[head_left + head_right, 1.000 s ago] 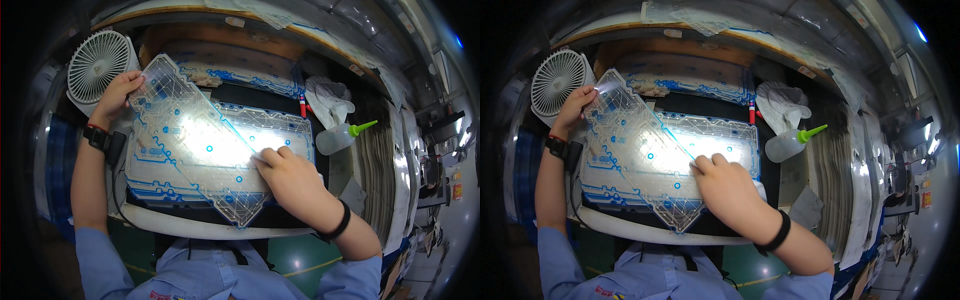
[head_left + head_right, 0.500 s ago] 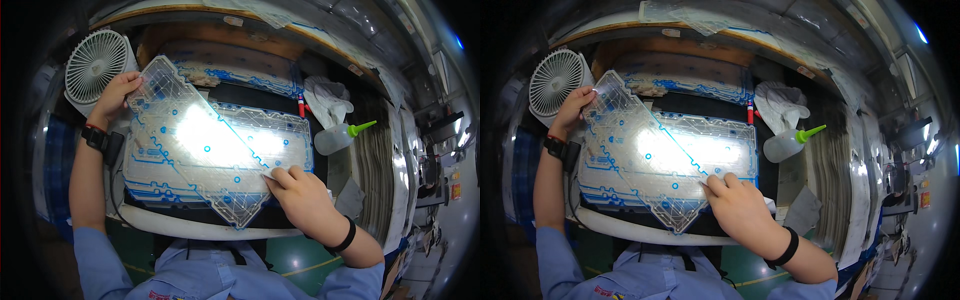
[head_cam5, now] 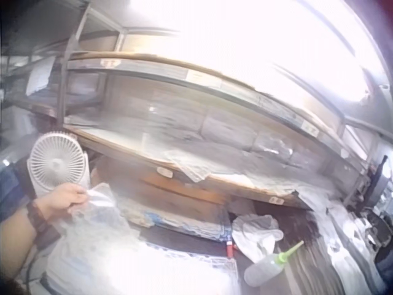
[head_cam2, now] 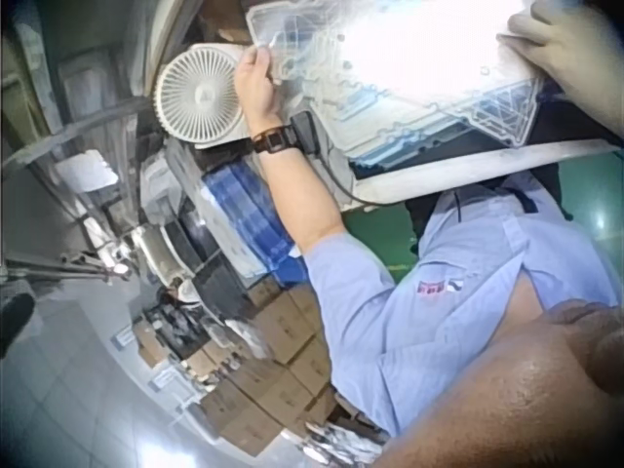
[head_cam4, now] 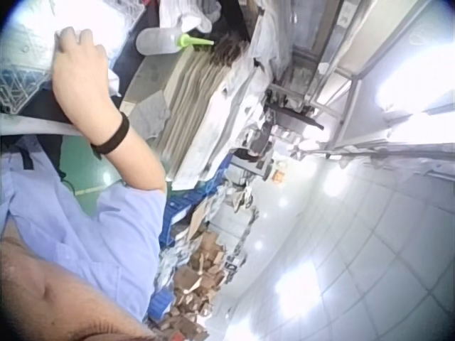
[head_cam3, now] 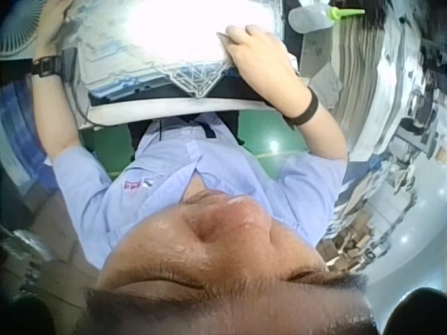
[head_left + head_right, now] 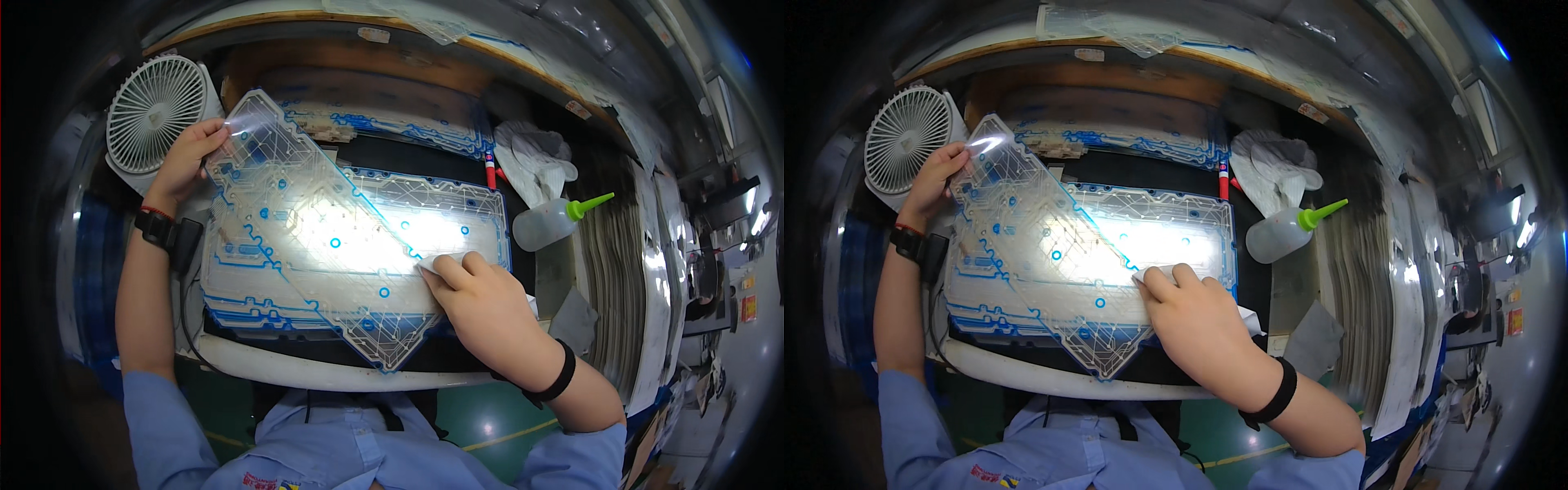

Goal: Cleaning transparent electronic membrane sheets using a liquid from a squeeze bottle and a cloth.

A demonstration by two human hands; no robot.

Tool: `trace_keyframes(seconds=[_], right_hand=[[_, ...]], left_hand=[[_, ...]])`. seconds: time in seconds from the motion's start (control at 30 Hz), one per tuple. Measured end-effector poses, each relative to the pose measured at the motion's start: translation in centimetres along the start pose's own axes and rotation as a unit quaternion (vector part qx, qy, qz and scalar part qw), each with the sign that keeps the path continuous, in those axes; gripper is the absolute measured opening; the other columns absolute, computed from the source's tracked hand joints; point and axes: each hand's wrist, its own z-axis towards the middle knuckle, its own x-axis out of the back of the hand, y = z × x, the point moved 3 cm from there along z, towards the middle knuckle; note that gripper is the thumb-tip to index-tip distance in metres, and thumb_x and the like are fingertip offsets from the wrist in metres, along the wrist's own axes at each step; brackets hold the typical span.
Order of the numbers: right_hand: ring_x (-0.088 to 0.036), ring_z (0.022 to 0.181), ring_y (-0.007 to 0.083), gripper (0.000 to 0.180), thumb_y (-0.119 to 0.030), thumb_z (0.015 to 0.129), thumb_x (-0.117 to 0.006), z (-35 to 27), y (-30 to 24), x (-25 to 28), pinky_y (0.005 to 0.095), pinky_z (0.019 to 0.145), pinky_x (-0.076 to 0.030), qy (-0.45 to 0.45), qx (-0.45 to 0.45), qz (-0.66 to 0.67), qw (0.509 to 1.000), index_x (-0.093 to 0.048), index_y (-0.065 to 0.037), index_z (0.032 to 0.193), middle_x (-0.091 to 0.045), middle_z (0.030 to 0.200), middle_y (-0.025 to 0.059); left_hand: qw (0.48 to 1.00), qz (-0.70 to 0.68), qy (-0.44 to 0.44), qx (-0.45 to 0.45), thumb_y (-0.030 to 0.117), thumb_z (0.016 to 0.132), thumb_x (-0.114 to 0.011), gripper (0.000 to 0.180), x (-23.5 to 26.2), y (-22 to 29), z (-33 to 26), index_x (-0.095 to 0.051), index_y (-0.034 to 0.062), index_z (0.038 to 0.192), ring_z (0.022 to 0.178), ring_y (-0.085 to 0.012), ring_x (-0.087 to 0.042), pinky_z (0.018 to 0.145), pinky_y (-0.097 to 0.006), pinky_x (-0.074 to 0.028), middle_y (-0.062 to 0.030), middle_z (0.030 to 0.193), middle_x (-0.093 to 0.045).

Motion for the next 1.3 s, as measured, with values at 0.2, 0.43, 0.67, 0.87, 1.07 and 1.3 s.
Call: trace_keyframes(seconds=[0.2,0.43,0.67,0.87,1.07,1.3], right_hand=[[-0.055,0.085,0.0210,0.015,-0.008,0.075,-0.059,4.9,0.4,-1.7,0.0317,0.063,-0.050,0.074,0.033,0.004,0.997,-0.064,0.000,0.087,-0.055,0.092,0.0046],[-0.056,0.088,0.0222,0.019,-0.008,0.078,-0.058,7.5,0.6,-3.1,0.0328,0.067,-0.051,0.086,0.041,0.014,0.995,-0.064,-0.001,0.094,-0.056,0.097,0.0054],[-0.055,0.087,0.0199,0.029,-0.009,0.078,-0.057,-2.6,0.3,-0.1,0.0311,0.065,-0.049,-0.004,-0.029,-0.015,0.999,-0.064,-0.001,0.105,-0.054,0.100,0.0030],[-0.054,0.087,0.0194,0.028,-0.010,0.078,-0.056,-2.2,0.1,-0.2,0.0307,0.063,-0.048,0.016,-0.029,-0.013,0.999,-0.064,-0.001,0.104,-0.054,0.099,0.0032],[-0.054,0.088,0.0200,0.028,-0.008,0.077,-0.058,0.9,0.1,-1.2,0.0309,0.063,-0.048,0.048,0.002,0.010,0.999,-0.064,0.000,0.103,-0.054,0.102,0.0036],[-0.054,0.091,0.0219,0.037,-0.010,0.078,-0.059,-3.5,-0.8,0.3,0.0346,0.068,-0.049,-0.064,-0.019,0.012,0.998,-0.062,-0.002,0.114,-0.053,0.106,0.0053]], left_hand=[[1.000,-0.014,0.013,0.001,0.021,0.098,-0.050,0.022,0.4,-0.1,0.2,-0.059,0.0020,0.105,0.044,0.0032,-0.039,0.039,-0.012,-0.029,0.0052,0.073,-0.061],[1.000,-0.010,0.016,0.003,0.020,0.098,-0.049,0.022,0.4,0.0,0.0,-0.059,0.0017,0.105,0.043,0.0030,-0.039,0.039,-0.013,-0.029,0.0051,0.073,-0.060],[1.000,-0.001,0.025,0.006,0.021,0.098,-0.050,0.021,0.5,-0.2,0.1,-0.059,0.0019,0.101,0.043,0.0028,-0.039,0.039,-0.013,-0.029,0.0047,0.072,-0.060],[1.000,-0.014,0.020,0.008,0.021,0.098,-0.051,0.021,0.3,-0.1,0.1,-0.058,0.0020,0.102,0.044,0.0030,-0.040,0.039,-0.013,-0.029,0.0050,0.073,-0.060],[1.000,-0.016,0.015,-0.002,0.020,0.098,-0.050,0.020,1.1,-0.5,0.0,-0.058,0.0019,0.102,0.046,0.0034,-0.040,0.040,-0.012,-0.029,0.0061,0.072,-0.057],[1.000,-0.003,0.025,-0.003,0.020,0.098,-0.050,0.020,0.7,-0.3,0.2,-0.058,0.0024,0.101,0.046,0.0032,-0.039,0.040,-0.012,-0.029,0.0065,0.072,-0.056]])
